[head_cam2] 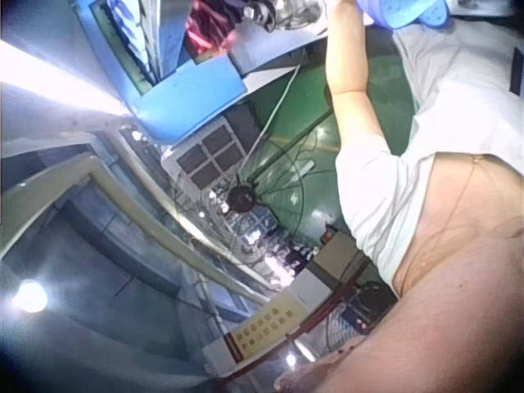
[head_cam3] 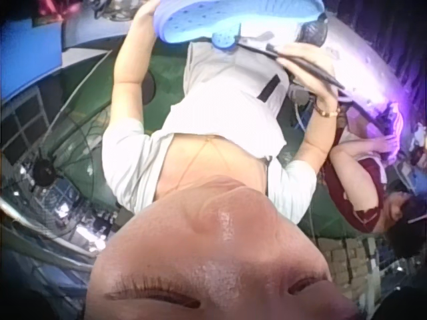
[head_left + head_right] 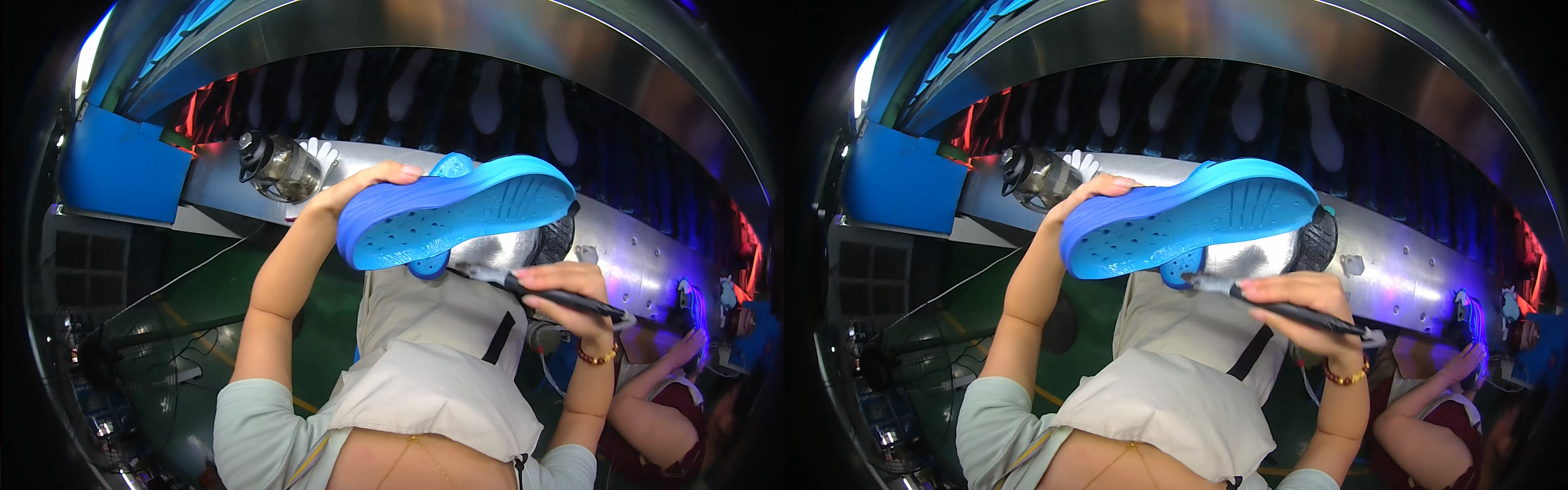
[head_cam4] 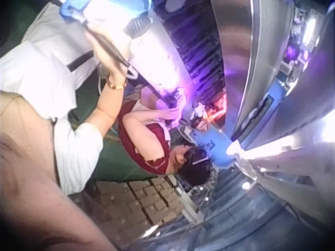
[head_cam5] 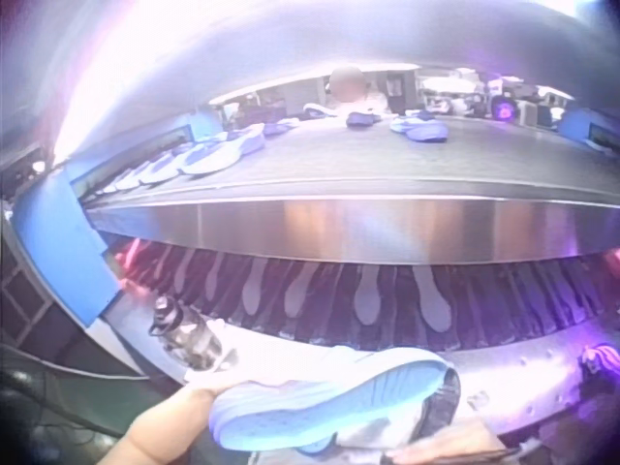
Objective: The person applies liquid to shoe soles using a brush applicator tool and places the finished soles onto a conveyor belt.
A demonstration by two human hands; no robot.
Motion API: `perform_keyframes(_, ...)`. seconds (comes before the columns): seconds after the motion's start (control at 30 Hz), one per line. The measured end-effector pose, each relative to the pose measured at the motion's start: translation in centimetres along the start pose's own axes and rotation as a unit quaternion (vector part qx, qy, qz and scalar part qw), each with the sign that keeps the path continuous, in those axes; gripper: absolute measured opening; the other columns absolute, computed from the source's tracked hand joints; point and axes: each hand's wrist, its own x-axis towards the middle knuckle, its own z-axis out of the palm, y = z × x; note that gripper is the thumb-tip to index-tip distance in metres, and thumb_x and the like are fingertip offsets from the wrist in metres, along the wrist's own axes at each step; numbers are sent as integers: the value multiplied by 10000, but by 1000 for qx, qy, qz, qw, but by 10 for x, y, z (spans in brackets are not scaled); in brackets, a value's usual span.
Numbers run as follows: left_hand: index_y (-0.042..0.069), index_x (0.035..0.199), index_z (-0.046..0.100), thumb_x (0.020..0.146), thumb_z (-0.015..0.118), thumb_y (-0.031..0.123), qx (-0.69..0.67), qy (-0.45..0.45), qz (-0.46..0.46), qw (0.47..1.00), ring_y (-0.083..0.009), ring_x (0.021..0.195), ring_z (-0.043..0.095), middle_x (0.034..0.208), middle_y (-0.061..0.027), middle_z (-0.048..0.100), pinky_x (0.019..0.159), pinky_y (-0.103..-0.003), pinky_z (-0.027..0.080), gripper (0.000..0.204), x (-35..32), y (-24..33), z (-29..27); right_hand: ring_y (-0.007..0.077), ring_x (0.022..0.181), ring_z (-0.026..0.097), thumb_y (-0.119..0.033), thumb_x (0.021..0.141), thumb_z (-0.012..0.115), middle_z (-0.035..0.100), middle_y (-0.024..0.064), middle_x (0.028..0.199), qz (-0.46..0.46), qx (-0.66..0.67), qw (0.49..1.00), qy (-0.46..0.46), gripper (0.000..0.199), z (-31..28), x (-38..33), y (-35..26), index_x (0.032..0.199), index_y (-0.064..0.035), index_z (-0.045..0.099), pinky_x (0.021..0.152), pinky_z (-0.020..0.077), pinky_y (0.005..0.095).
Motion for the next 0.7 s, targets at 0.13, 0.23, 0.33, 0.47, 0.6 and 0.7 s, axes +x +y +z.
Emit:
perform_keyframes(0.13, 25, 1269, 392, 782, 382, 649, -281, -168, 118, 938, -287, 1086, 488, 1227, -181, 464, 941, -400, 377, 792, 28, -32, -14, 224, 850, 582, 12, 622, 670, 653, 135, 873, -58, 81, 988, 119, 201, 6, 7, -11, 821, 8, 646, 774, 454, 296)
perform_keyframes(0.23, 71, 1309, 335, 769, 298, 706, -371, -172, 194, 892, -306, 1166, 414, 1256, -180, 432, 990, -459, 306, 835, 75, -67, 1, 209, 889, 578, 20, 685, 644, 640, 133, 856, 91, 114, 970, 193, 176, 26, 17, 12, 861, 20, 638, 796, 448, 284)
perform_keyframes(0.33, 72, 1321, 302, 749, 165, 754, -339, -83, 140, 927, -331, 1157, 415, 1252, -189, 425, 991, -471, 301, 901, 87, -83, 21, 121, 784, 588, -11, 715, 658, 637, 100, 841, 123, 140, 959, 215, 166, 32, 26, 39, 873, 31, 632, 708, 462, 227)
perform_keyframes(0.47, 59, 1299, 330, 784, 137, 716, -308, -28, 123, 943, -323, 1129, 448, 1223, -190, 449, 959, -467, 350, 857, 90, -84, 35, 151, 747, 597, 7, 720, 627, 634, 104, 825, 31, -1, 977, 209, 118, 37, 35, 42, 836, 28, 626, 687, 467, 241)
perform_keyframes(0.6, 60, 1270, 365, 817, 144, 673, -285, 3, 222, 933, -288, 1095, 483, 1188, -162, 485, 942, -464, 375, 794, 82, -73, 17, 223, 726, 612, -13, 590, 652, 625, 88, 745, -99, -153, 981, 67, 141, 51, 22, 3, 722, -26, 603, 677, 471, 300)
perform_keyframes(0.7, 52, 1266, 367, 797, 161, 695, -272, 14, 234, 933, -287, 1058, 500, 1171, -161, 491, 919, -458, 395, 823, 63, -67, 14, 208, 744, 617, -24, 587, 652, 625, 57, 710, -98, -109, 989, -33, 139, 35, 16, -16, 717, -43, 608, 668, 469, 302)
